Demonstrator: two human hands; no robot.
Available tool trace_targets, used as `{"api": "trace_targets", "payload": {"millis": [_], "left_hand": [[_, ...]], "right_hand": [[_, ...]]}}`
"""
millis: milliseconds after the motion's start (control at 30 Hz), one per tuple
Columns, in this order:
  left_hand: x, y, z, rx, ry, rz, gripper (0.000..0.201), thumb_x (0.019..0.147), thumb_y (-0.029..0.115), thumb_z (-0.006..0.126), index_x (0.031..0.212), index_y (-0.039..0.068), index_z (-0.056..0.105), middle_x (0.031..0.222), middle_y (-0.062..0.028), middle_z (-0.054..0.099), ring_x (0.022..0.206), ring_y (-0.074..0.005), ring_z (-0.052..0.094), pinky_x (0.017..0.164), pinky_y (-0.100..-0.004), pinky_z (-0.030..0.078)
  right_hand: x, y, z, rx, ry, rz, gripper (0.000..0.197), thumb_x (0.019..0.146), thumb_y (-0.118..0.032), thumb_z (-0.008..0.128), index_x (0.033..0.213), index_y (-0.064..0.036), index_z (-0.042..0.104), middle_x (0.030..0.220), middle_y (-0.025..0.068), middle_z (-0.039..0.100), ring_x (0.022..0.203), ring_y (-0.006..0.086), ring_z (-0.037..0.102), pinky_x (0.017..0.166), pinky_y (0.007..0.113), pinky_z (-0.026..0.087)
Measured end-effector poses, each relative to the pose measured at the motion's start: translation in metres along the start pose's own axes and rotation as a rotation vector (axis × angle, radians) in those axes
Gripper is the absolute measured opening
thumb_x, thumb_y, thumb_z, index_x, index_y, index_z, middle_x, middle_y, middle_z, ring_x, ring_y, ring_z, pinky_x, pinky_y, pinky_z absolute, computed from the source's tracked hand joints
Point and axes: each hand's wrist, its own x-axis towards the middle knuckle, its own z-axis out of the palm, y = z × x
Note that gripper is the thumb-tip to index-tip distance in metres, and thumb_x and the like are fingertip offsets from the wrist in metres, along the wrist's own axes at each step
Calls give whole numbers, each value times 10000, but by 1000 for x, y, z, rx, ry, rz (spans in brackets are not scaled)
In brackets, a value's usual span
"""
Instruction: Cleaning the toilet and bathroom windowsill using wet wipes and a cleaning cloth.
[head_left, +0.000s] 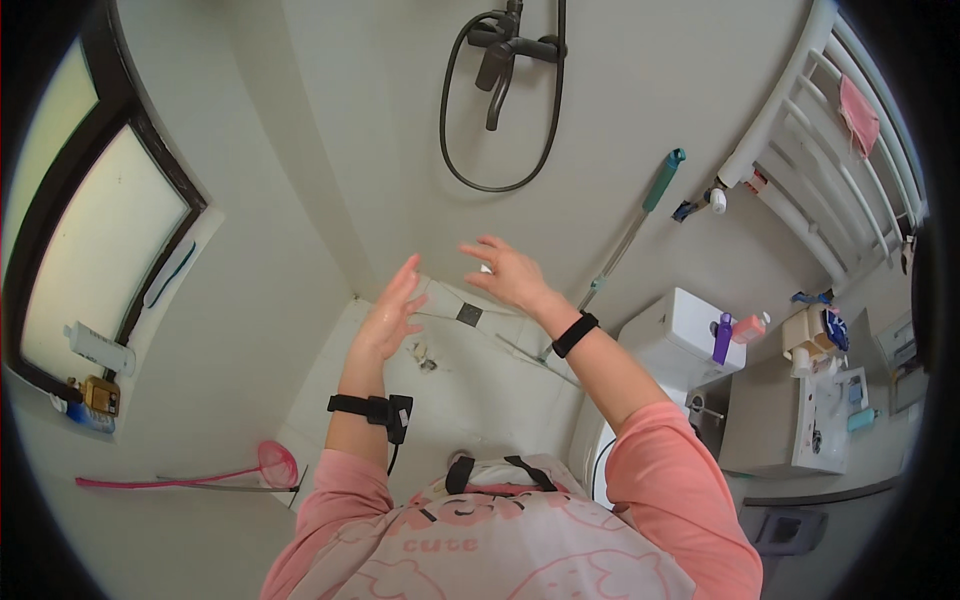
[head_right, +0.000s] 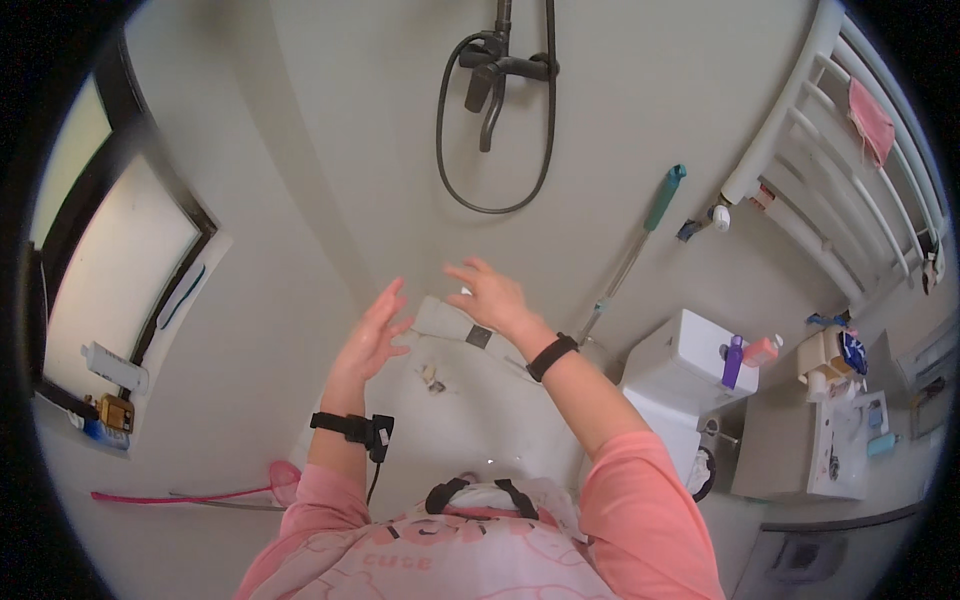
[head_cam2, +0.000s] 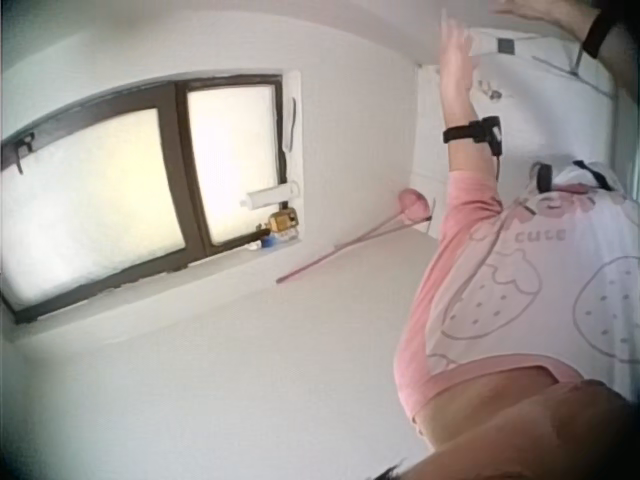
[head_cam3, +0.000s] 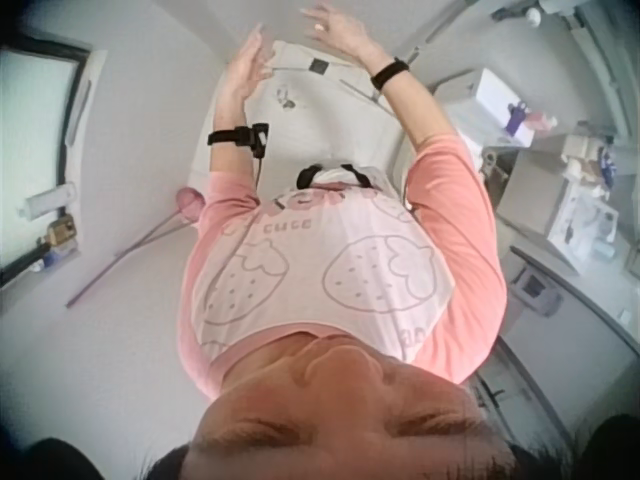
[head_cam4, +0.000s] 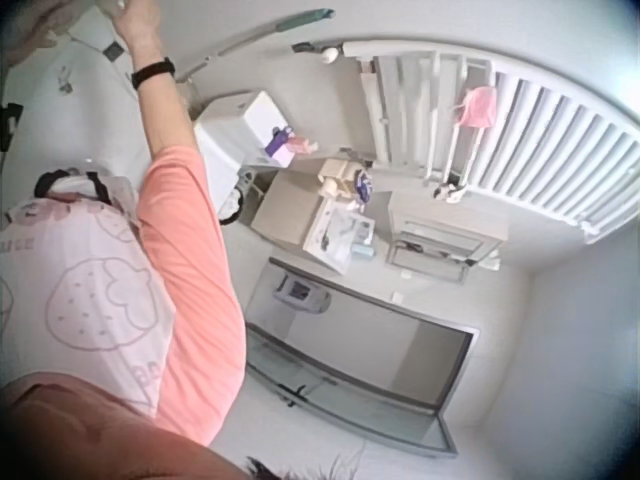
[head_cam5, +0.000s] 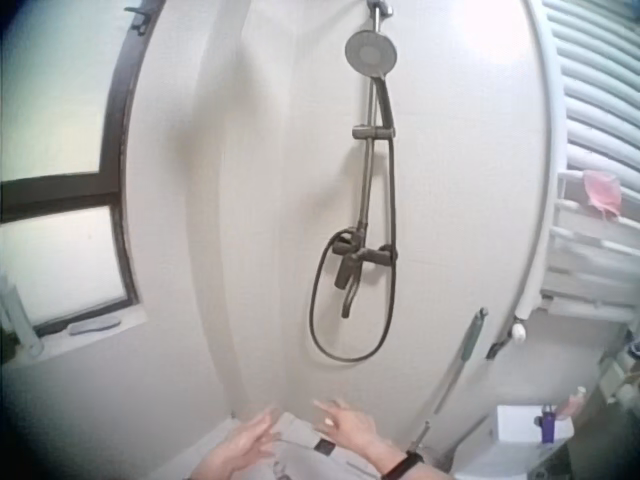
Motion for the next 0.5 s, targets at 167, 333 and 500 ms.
{"api": "trace_targets", "payload": {"millis": [167,333,500], "left_hand": [[5,6,0,-75,-138,5,761,957,694,323,1522,185,324,1578,-143,268,1377,-371,353,1072,-622,274],[6,9,-1,-46,-181,3,767,949,709,303,1474,162,422,1548,-166,318,1378,-371,363,1100,-610,245],[0,10,1,-68,-145,-2,700,969,661,353,1386,125,523,1424,-116,483,1302,-298,456,1014,-522,360]], "right_hand": [[7,-9,19,482,-182,37,493,829,-333,744,1274,-146,647,1457,178,464,1169,302,587,950,406,489],[16,-15,46,557,140,-41,424,801,-313,757,1123,-45,689,1162,129,617,1047,286,610,877,386,499],[29,-9,43,461,129,-140,269,796,-264,753,954,-52,706,1117,126,612,1016,289,600,872,384,491]]}}
